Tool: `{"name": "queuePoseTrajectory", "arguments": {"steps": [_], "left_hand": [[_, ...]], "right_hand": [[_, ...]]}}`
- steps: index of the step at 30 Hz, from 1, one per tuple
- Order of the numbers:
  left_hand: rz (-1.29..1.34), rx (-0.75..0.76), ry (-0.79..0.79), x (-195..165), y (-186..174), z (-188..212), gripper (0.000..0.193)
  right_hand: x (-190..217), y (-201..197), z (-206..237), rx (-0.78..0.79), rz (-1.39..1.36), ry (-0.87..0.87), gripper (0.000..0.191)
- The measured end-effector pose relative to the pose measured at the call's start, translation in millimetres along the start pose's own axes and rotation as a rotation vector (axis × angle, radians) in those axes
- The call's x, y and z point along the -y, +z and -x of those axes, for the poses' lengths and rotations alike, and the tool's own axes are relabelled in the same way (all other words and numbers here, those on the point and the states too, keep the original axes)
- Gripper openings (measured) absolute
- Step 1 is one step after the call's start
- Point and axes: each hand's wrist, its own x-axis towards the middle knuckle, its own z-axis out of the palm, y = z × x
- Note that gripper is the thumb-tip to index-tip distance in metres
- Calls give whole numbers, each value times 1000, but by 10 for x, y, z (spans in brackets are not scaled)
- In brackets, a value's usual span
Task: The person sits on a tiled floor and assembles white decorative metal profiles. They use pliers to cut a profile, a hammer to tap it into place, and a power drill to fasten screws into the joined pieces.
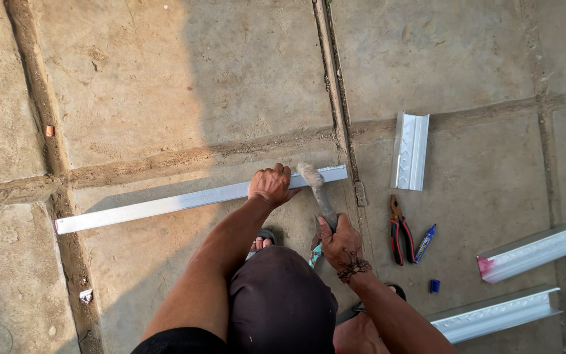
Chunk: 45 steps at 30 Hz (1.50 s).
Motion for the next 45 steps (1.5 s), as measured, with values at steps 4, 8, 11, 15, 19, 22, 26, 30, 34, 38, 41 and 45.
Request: {"name": "queuePoseTrajectory", "arguments": {"steps": [4, 8, 11, 15, 19, 22, 26, 30, 34, 38, 41, 45], "left_hand": [[-2, -18, 5, 6, -15, -9, 70], [-10, 9, 9, 13, -6, 6, 72], [3, 3, -2, -6, 5, 36, 72], [-9, -50, 12, -35, 12, 30, 70], [8, 10, -28, -30, 44, 18, 70], [11, -11, -11, -38, 29, 34, 70], [30, 29, -51, -123, 7, 66, 74], [-152, 81, -79, -94, -119, 121, 81], [-145, 94, -136, 60, -156, 233, 90], [9, 208, -144, 169, -104, 172, 83], [-30, 226, -99, 189, -40, 162, 79], [5, 151, -72, 202, -36, 175, 72]], "right_hand": [[-53, -32, -90, 147, 73, 220, 48], [16, -69, -49, -86, -33, 19, 44], [101, -101, -12, -28, 39, 34, 41], [114, -172, -72, 65, 36, 102, 41], [100, -173, -8, 19, -11, 148, 45], [40, -139, -47, 200, 68, 125, 48], [-72, -106, -49, 89, 28, 196, 50], [-164, -149, -8, 62, 15, 248, 54], [-192, -214, -1, 65, 5, 194, 54], [-117, -189, 86, 4, -90, 136, 51], [-45, -115, 122, -140, -101, 35, 49], [18, -43, 15, 94, 55, 111, 45]]}}
